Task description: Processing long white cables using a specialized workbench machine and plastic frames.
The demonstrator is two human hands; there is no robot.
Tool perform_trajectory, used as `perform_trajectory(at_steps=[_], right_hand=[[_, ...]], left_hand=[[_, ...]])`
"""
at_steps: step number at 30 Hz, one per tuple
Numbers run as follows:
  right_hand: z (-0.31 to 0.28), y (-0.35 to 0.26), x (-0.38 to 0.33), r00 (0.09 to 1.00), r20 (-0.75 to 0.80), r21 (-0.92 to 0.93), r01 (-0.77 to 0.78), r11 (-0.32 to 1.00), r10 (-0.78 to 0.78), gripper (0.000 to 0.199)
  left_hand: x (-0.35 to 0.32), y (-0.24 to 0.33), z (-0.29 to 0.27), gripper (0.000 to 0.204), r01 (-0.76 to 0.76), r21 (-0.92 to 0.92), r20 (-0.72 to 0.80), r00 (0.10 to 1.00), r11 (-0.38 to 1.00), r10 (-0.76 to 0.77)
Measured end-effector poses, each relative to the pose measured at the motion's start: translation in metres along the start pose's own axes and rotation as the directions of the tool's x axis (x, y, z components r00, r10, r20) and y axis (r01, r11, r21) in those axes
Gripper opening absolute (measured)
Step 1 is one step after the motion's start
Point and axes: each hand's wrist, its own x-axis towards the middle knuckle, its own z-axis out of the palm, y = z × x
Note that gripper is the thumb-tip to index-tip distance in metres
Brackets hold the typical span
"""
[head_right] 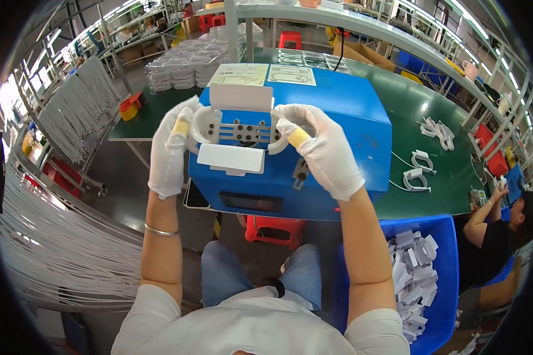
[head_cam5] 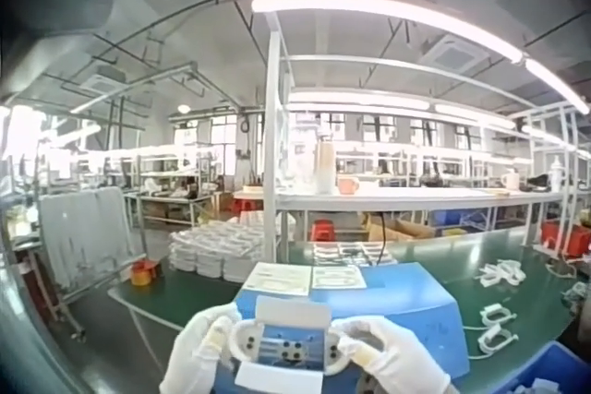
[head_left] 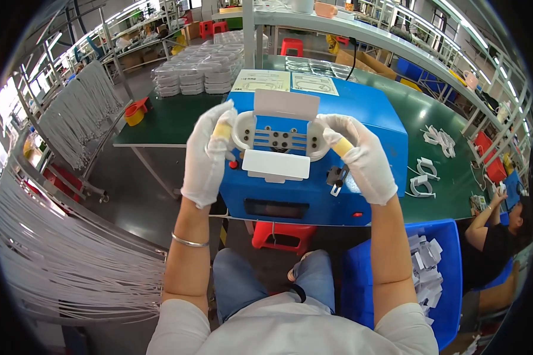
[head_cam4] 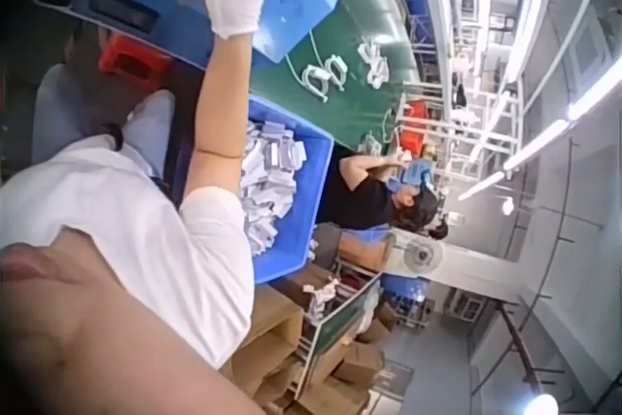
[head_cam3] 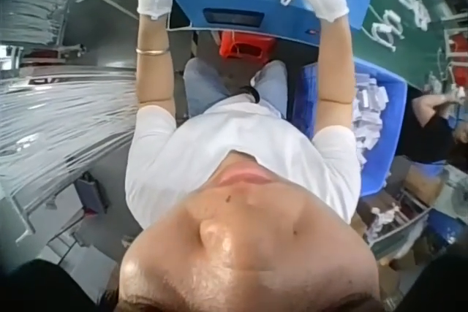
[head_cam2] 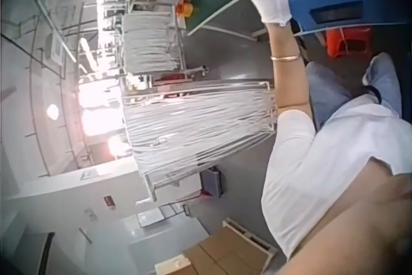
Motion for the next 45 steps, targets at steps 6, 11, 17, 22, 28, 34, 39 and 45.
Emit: perform_trajectory(at_steps=[6, 11, 17, 22, 28, 34, 39, 45], right_hand=[[0.010, -0.008, 0.025, 0.978, 0.035, -0.011, 0.205, 0.979, -0.204, 0.040], [0.023, -0.029, 0.031, 0.996, 0.051, -0.050, 0.069, 0.996, -0.066, 0.021], [0.038, -0.018, 0.015, 0.875, -0.060, -0.496, 0.392, 0.775, -0.481, 0.030], [0.006, 0.002, -0.065, 0.801, -0.192, -0.559, 0.386, 0.734, -0.567, 0.026], [0.048, 0.040, -0.130, 0.997, -0.077, -0.228, 0.006, 0.974, -0.024, 0.012], [0.076, 0.062, -0.143, 0.979, 0.170, -0.184, 0.142, 0.973, -0.111, 0.009], [0.082, 0.060, -0.139, 0.971, 0.240, -0.164, 0.057, 0.985, -0.017, 0.011], [0.091, 0.052, -0.092, 0.950, 0.297, 0.081, -0.124, 0.989, 0.095, 0.038]], left_hand=[[-0.062, -0.022, 0.007, 0.035, 0.384, -0.101, 0.104, 0.921, 0.918, -0.375], [-0.048, -0.022, 0.033, 0.026, 0.482, -0.296, 0.249, 0.872, 0.824, -0.420], [-0.061, -0.022, 0.003, 0.017, 0.532, -0.162, 0.216, 0.841, 0.831, -0.497], [-0.081, -0.031, -0.109, 0.018, 0.040, 0.566, -0.486, 0.823, 0.823, 0.294], [-0.100, 0.026, -0.278, 0.029, 0.318, 0.792, -0.600, 0.248, 0.521, 0.761], [-0.068, 0.049, -0.307, 0.036, 0.386, 0.675, -0.734, 0.438, 0.628, 0.519], [-0.075, 0.060, -0.293, 0.027, -0.152, 0.379, -0.570, 0.739, 0.913, 0.360], [-0.120, 0.019, -0.123, 0.021, 0.589, -0.374, 0.143, 0.800, 0.717, -0.583]])
